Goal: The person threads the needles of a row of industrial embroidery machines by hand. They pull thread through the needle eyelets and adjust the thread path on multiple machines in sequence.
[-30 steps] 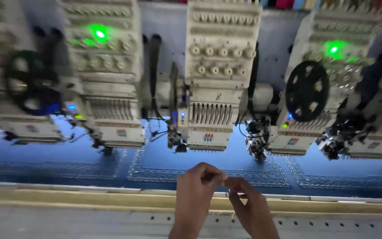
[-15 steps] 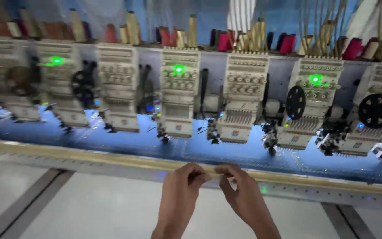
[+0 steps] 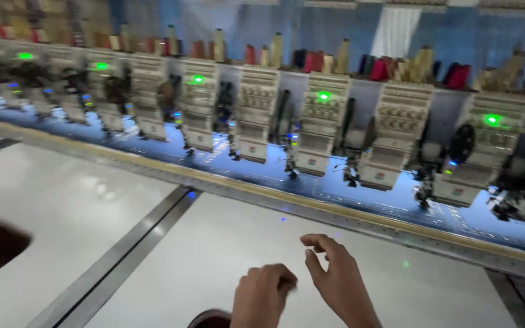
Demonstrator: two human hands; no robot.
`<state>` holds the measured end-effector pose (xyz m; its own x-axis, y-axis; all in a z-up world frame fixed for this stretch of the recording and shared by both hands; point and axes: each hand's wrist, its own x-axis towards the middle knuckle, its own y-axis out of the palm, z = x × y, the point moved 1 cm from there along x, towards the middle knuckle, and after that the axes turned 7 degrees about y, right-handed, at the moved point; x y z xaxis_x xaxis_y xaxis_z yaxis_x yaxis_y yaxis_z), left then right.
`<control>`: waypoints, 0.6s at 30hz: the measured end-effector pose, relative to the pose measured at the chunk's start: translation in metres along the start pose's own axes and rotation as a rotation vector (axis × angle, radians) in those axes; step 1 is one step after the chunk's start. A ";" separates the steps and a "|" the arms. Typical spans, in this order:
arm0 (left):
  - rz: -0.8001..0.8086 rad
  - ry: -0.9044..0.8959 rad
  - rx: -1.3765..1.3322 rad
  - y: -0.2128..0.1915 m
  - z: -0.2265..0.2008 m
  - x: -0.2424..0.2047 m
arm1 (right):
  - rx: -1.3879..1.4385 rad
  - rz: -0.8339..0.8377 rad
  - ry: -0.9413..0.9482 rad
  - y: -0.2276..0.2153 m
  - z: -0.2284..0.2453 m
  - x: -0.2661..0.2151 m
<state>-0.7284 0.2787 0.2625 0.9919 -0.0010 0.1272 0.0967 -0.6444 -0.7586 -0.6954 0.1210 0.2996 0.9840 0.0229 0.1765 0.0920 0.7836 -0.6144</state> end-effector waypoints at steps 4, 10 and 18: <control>0.161 -0.131 0.025 -0.018 0.020 -0.062 | -0.049 0.085 0.035 0.013 0.040 -0.046; -0.236 -0.054 0.058 -0.081 0.055 -0.173 | -0.044 0.064 -0.264 0.063 0.079 -0.116; -0.831 -0.225 0.399 -0.208 0.097 -0.348 | 0.047 0.264 -0.458 0.144 0.201 -0.248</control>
